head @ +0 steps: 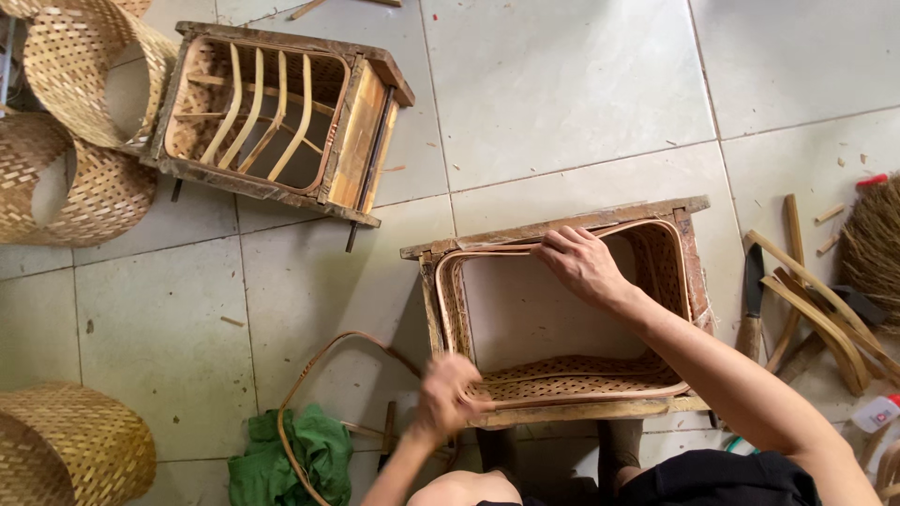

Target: The person sits on the floor and assembles a rectangular woven basket by fitting a pre-woven body into a wooden mold, then inserting and adjusting a flexible bamboo rim around the top edge. The person repeatedly presses and aligns the rim to secure it within the mold.

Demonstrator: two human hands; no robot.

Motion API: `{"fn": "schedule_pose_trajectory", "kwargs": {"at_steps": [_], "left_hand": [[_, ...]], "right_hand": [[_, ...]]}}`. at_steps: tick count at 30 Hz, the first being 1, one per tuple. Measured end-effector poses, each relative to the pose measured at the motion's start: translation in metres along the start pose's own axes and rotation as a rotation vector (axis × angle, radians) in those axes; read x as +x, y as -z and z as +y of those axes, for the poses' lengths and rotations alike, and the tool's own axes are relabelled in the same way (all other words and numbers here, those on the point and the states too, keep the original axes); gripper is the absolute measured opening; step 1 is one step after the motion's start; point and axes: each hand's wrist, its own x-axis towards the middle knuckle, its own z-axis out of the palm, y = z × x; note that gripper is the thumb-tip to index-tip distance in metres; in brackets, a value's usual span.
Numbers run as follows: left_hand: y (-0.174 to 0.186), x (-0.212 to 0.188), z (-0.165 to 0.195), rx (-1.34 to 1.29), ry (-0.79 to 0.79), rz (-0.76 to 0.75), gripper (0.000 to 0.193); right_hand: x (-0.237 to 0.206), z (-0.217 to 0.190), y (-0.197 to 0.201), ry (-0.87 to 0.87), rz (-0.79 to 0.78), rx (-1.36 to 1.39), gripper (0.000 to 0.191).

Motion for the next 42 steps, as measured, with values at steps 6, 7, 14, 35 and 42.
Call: {"fn": "schedule_pose_trajectory", "kwargs": {"at_steps": [6,7,14,35,42], "left_hand": [[0.02,0.057,-0.093,-0.367,0.904,0.18,0.033],[0.024,0.06,-0.102,-0.412,0.939,0.134,0.036],[0.032,0.066,-0.126,-0.566,1.042,-0.028,0.049],[-0.044,0.167,-0.02,0.156,0.075,0.087,0.064],[-0.102,0.175,0.005,0.173,0.036,0.014,0.077]], "right_hand": [[0.006,0.0,-0.003,-0.026,-0.031,-0.018,0.024],[0.005,-0.001,-0.002,-0.03,-0.021,-0.001,0.023],[-0.015,-0.01,0.006,-0.024,-0.029,0.09,0.023],[-0.009,-0.017,-0.004,-0.055,0.109,0.061,0.028],[-0.03,-0.021,0.001,-0.105,0.086,0.17,0.033]]}}
